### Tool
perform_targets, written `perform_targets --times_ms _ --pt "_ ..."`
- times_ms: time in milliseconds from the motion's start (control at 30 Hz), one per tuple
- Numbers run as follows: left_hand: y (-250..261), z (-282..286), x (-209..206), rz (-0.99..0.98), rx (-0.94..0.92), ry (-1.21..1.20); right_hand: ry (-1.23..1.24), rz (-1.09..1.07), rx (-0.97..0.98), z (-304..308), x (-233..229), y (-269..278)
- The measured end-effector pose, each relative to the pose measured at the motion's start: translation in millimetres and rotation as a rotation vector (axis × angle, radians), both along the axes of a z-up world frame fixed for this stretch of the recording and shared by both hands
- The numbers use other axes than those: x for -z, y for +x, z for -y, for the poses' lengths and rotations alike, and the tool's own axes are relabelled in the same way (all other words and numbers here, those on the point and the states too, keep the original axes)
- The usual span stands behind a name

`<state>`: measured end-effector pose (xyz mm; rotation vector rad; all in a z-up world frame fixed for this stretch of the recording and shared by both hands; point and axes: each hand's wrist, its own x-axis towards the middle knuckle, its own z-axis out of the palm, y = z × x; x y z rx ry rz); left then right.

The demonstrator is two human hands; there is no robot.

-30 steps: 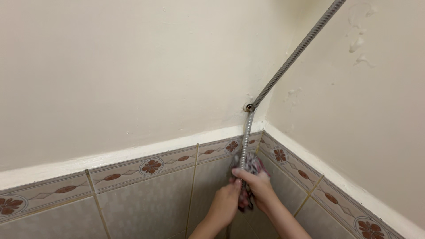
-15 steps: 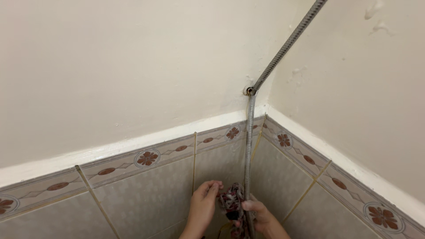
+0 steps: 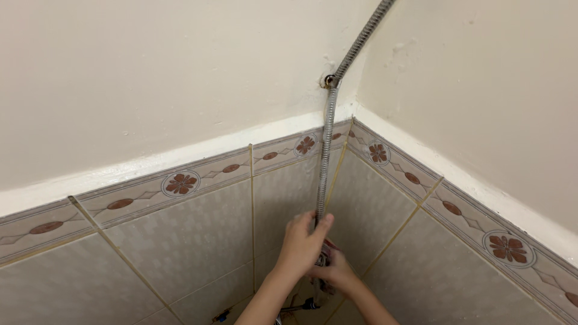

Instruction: The person scrubs the shower walls, shower hose, and shower head with a cloth. They then rinse the cloth with water from a bucket and continue wiping the shower fixtures.

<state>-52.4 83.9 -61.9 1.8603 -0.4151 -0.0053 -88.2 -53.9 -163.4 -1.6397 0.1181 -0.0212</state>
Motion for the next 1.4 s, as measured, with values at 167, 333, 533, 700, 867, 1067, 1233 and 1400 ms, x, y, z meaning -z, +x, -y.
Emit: perform_targets --times_ms 167,333,533,700,867,1067,1233,1400 --pt "-8 7 13 0.183 0.024 0.017 0.070 0.215 0.131 11 17 18" --pt "-11 4 33 0.214 0.021 -0.028 0.023 0.302 0.183 -2 43 4" --pt "-18 -18 86 -0.254 0.028 0.064 -0.001 0.013 0.177 -26 76 -28" --pt "-24 -22 113 0.061 -0.252 0.007 0.146 0.185 0.281 -43 83 -27" --pt "-25 -13 105 -0.555 -0.146 0.045 0.110 -0.150 0.338 -60 111 -31" --pt "-28 -15 97 -0.679 -0.110 0.204 0.619 -0.193 0.516 -84 125 -33" --pt "-30 -14 114 -0.719 -0.163 0.194 0.233 -0.133 0.442 -77 133 -43" --pt "-32 -9 126 -0.668 -0.105 0.152 0.130 -0.347 0.464 -67 130 -47"
